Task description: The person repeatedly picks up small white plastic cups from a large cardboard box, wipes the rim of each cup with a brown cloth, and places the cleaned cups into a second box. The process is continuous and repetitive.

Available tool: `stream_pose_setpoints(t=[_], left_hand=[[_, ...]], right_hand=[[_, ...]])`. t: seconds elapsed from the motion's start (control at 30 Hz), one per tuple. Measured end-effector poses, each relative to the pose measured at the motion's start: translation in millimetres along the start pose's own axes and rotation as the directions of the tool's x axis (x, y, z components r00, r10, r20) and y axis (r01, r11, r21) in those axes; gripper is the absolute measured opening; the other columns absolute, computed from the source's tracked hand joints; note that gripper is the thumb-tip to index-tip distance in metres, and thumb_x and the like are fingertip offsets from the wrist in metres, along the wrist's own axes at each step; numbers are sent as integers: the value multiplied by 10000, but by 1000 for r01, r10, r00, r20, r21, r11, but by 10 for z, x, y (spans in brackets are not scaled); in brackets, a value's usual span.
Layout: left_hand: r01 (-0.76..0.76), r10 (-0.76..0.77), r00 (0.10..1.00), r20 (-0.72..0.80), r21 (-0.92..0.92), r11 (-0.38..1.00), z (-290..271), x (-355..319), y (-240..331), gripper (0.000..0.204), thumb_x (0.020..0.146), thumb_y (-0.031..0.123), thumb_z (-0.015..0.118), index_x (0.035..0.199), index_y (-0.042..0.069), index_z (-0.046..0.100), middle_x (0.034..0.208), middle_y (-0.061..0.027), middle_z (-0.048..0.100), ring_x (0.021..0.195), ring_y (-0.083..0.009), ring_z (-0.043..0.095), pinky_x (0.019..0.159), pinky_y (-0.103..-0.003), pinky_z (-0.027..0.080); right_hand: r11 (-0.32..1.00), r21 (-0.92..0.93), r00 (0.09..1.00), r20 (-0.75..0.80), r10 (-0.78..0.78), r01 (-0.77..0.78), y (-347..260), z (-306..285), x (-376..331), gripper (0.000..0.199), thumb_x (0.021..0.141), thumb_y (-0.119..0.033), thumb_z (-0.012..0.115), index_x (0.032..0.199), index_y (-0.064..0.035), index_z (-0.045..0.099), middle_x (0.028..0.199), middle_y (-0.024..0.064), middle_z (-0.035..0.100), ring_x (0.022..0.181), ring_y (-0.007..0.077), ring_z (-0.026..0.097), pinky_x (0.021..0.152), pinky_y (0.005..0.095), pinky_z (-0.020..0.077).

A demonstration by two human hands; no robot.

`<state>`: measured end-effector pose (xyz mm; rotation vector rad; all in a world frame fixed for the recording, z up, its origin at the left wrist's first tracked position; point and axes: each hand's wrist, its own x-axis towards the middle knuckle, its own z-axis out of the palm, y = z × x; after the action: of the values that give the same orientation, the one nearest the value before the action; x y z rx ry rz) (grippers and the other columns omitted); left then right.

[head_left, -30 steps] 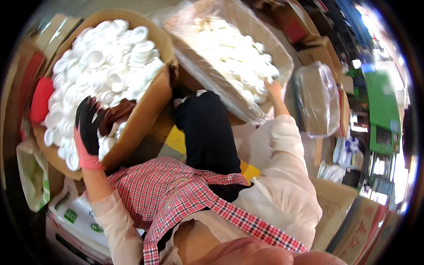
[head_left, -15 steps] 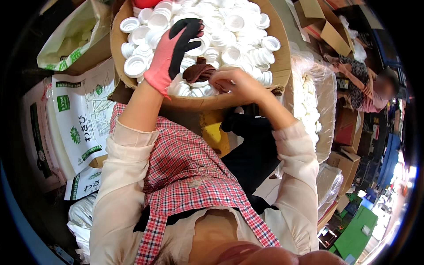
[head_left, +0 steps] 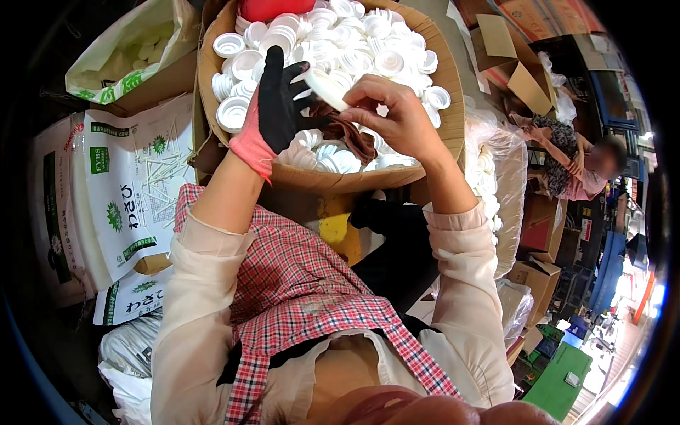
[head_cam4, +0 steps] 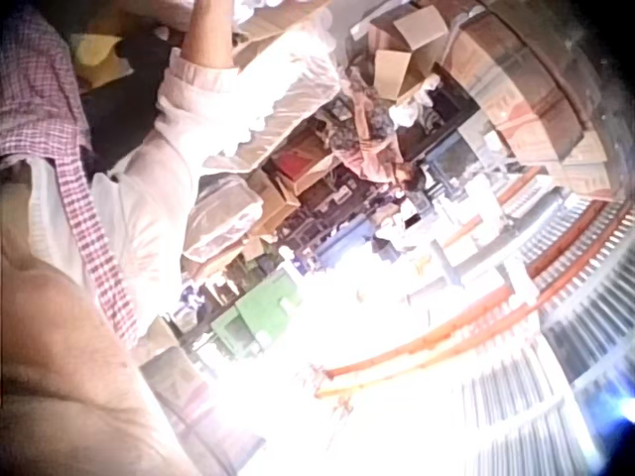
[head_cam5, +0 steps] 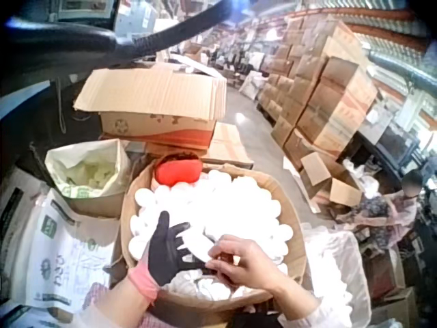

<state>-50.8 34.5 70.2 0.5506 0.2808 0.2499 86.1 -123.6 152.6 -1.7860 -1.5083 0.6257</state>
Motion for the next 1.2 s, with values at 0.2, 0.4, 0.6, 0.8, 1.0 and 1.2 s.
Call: stream_pose_setpoints(t=[0.2, 0.4, 0.6, 0.8, 1.0, 1.2], left_hand=[[19, 96, 967, 237, -442, 897, 177, -15, 157, 710, 903, 449, 600, 1375, 0, 320, 1392, -258, 417, 1274, -431, 432, 1061, -582, 341], [1, 44, 995, 91, -448, 894, 141, 114, 139, 577, 950, 445, 512, 1307, 21, 355, 1192, -256, 513, 1111, -446, 552, 950, -618, 452], [-2, 43, 994, 99, -383, 924, 87, 195, 11, 626, 932, 466, 557, 1320, 21, 350, 1179, -233, 523, 1085, -402, 571, 912, -587, 497], [168, 10, 931, 366, -451, 877, 201, 142, 37, 760, 948, 604, 375, 1388, -15, 334, 1377, -308, 407, 1298, -477, 390, 1041, -571, 386], [280, -44, 854, 519, -386, 879, 376, 139, -134, 839, 936, 660, 307, 1417, -27, 323, 1392, -269, 425, 1240, -474, 466, 1003, -551, 429], [163, 11, 905, 425, -372, 914, 576, 132, -205, 864, 921, 676, 325, 1468, 16, 218, 1442, -339, 295, 1337, -512, 305, 1051, -578, 361]], right_hand=[[887, 457, 826, -473, 305, -66, 530, 24, 349, 128, 855, -66, 657, 929, 37, 678, 825, 115, 666, 716, 187, 652, 680, 296, 518], [760, -187, 731, -485, 480, -623, 1940, 607, 416, 347, 792, -360, 693, 836, -16, 710, 785, 213, 676, 752, 385, 653, 709, 442, 506], [801, -241, 807, -403, 431, -548, 1814, 629, 396, 315, 769, -332, 709, 823, -22, 694, 776, 198, 678, 743, 364, 658, 684, 435, 504], [959, -135, 749, -654, 104, -251, 1028, 252, 213, 146, 739, -133, 723, 807, -47, 627, 1035, 141, 608, 980, 254, 598, 737, 380, 503], [414, 903, 964, -201, 174, 113, 399, -72, -275, 207, 787, 25, 668, 922, -65, 539, 1369, 166, 462, 1152, 262, 548, 866, 367, 511], [307, 928, 896, -311, 318, 213, 620, -147, -622, 443, 950, -477, 491, 1287, -190, 462, 1367, 117, 488, 1216, 314, 522, 860, 512, 543]])
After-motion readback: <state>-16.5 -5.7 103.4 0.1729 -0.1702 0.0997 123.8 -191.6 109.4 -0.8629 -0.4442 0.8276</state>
